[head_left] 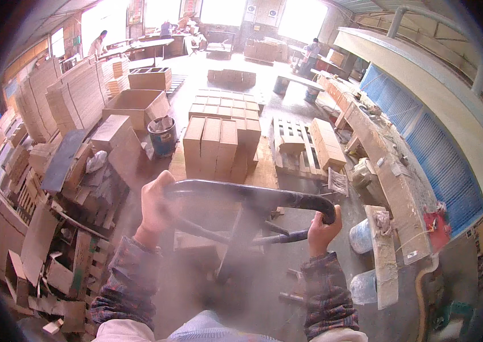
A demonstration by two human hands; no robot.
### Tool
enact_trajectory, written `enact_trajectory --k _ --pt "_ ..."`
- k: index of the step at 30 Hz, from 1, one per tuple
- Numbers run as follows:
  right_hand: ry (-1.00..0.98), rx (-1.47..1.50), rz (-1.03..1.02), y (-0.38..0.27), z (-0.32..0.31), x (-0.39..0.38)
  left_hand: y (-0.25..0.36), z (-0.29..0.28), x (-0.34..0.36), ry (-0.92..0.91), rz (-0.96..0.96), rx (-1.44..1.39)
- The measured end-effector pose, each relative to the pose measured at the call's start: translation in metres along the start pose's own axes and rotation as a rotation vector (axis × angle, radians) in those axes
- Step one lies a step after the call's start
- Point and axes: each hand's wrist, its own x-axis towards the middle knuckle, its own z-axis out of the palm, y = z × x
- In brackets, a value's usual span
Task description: The person uses a manual pallet jack to move a pallet of cardboard boxes across a warehouse floor. After positioning the pallet, the person removes several boxes and stacks them on a nearby wooden pallet.
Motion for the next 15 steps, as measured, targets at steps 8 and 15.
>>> enact_trajectory --k 8,15 --pt "-0.04 -0.086 -0.095 0.047 0.078 0.074 -0.048 0.052 0.077 -0.008 -0.116 0.111" --pt "-0.208 0.159 0.116 0.046 0.144 0.129 -0.103 0.09 0.143 -0.041 -0.206 0.037"
